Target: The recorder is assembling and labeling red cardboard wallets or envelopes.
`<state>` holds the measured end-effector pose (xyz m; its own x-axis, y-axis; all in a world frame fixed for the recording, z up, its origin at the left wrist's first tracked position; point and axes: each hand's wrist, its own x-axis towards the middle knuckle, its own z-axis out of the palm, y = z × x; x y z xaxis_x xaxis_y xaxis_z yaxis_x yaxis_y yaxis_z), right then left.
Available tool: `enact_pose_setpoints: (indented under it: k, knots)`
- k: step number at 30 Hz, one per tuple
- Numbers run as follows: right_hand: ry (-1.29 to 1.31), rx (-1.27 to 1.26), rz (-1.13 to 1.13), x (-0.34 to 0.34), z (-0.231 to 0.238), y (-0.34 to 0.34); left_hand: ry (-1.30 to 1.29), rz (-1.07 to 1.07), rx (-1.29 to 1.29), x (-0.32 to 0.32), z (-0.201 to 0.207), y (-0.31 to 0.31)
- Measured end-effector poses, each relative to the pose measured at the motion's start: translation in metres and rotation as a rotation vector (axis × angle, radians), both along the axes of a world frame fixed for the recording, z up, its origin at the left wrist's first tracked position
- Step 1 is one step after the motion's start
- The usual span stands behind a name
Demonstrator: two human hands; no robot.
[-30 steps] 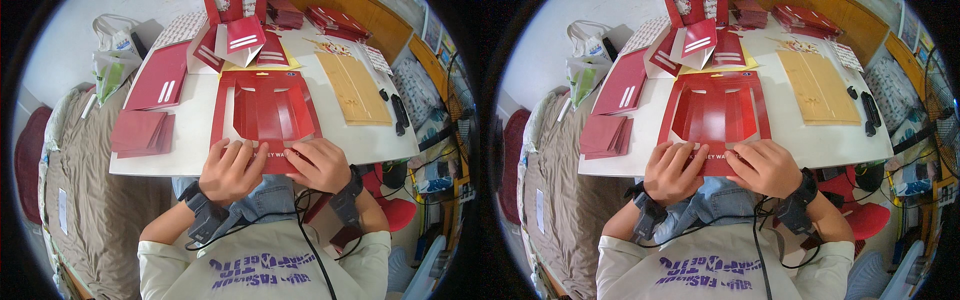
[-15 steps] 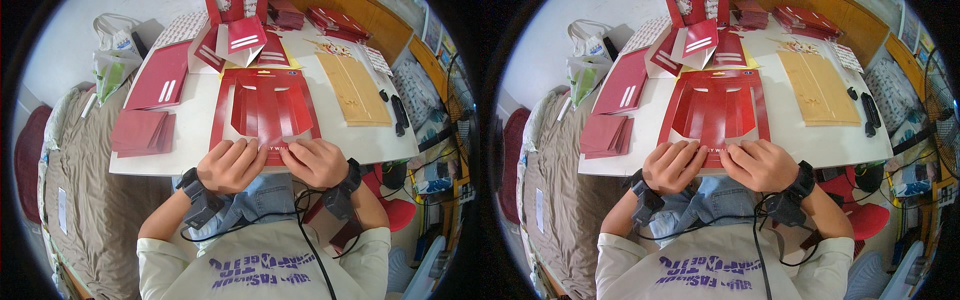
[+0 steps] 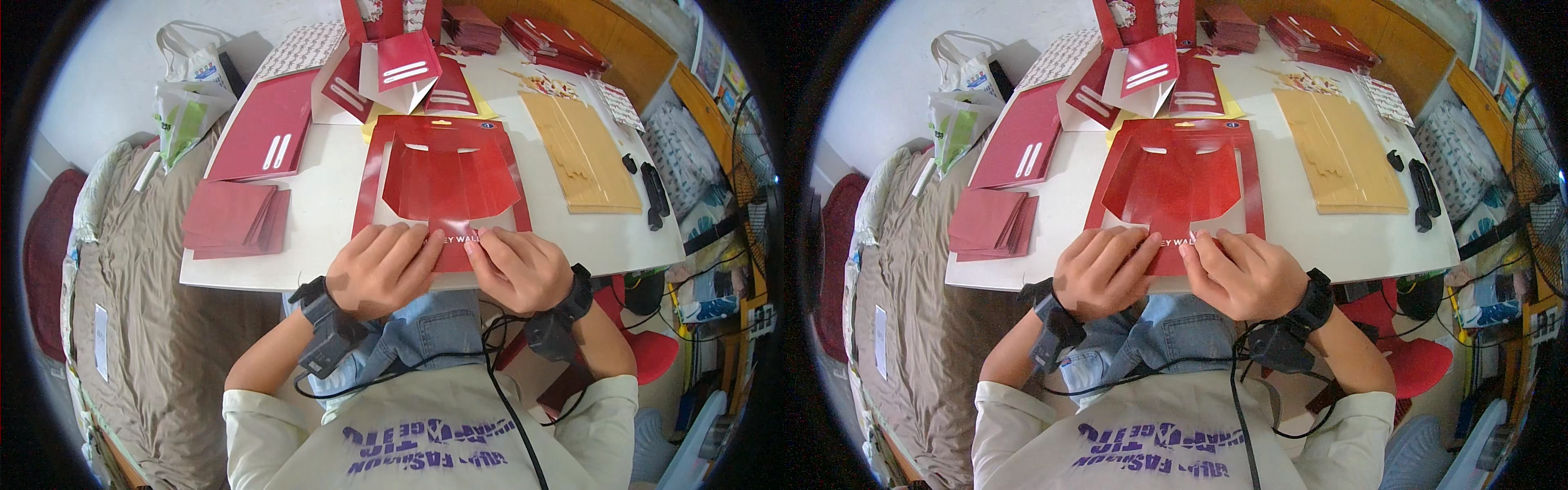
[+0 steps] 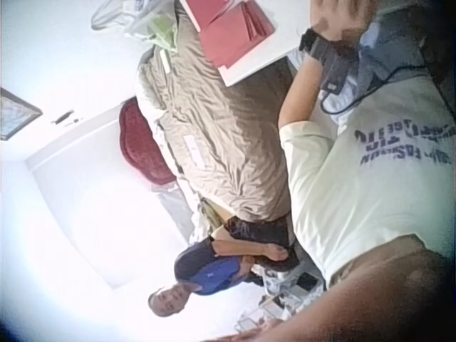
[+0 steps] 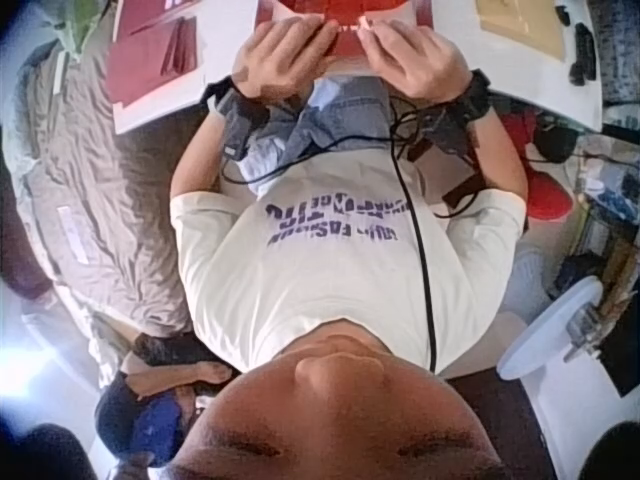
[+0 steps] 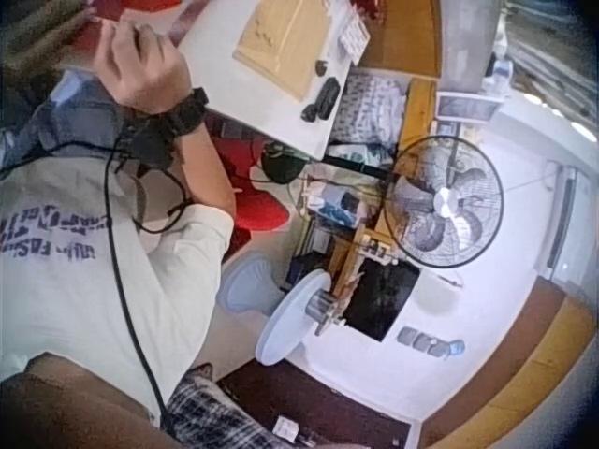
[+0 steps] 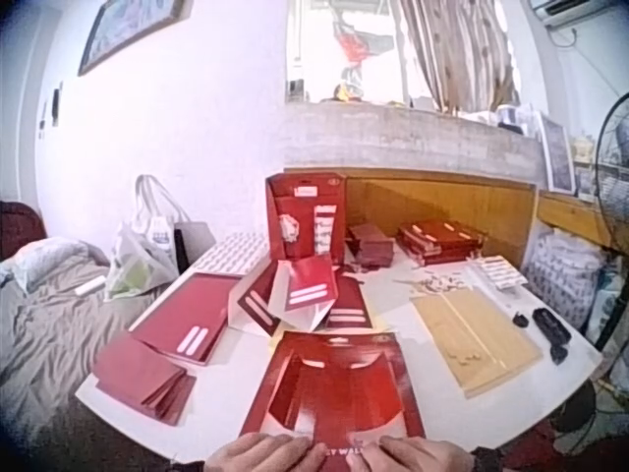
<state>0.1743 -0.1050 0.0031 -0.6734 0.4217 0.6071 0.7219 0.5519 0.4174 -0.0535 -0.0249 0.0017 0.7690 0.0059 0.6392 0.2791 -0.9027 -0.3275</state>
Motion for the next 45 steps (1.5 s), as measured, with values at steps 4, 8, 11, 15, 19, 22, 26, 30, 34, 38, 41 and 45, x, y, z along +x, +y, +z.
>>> enact_pose_setpoints:
  k: [4,8,11,15,19,22,26,30,34,38,41,45]
  knots:
    - [-0.028,0.012,-0.016,0.003,-0.002,0.002,-0.041,-0.021,-0.323,0.003,-0.001,0.000]
    - [-0.016,0.041,-0.002,0.005,-0.005,0.005,0.005,0.011,-0.429,0.004,0.002,-0.002]
    - [0.006,0.016,0.006,0.006,-0.007,0.005,0.040,-0.014,-0.543,0.005,0.001,-0.001]
    - [0.020,0.031,-0.009,0.005,-0.007,0.004,0.069,-0.007,-0.578,0.006,0.002,-0.003]
    - [-0.020,0.096,-0.075,-0.002,0.001,0.000,0.095,-0.016,-0.555,0.006,0.005,-0.002]
    - [-0.082,0.117,-0.205,-0.013,-0.002,-0.003,0.074,-0.029,-0.534,0.007,0.003,-0.002]
    - [-0.022,0.186,-0.230,-0.020,-0.007,-0.002,0.048,-0.054,-0.587,0.011,0.002,-0.004]
    - [-0.051,0.229,-0.195,-0.018,-0.009,0.000,0.032,-0.051,-0.652,0.011,0.005,-0.005]
    - [-0.093,0.218,-0.159,-0.014,-0.008,0.002,0.017,-0.044,-0.636,0.014,0.005,-0.006]
    - [-0.065,0.193,-0.148,-0.013,-0.006,0.004,0.029,-0.004,-0.587,0.016,0.006,-0.006]
    - [0.049,0.087,-0.123,-0.012,-0.003,0.004,0.023,0.017,-0.554,0.015,0.004,-0.005]
    - [0.242,-0.221,-0.114,-0.009,0.007,0.001,-0.020,0.029,-0.541,0.016,0.001,-0.004]
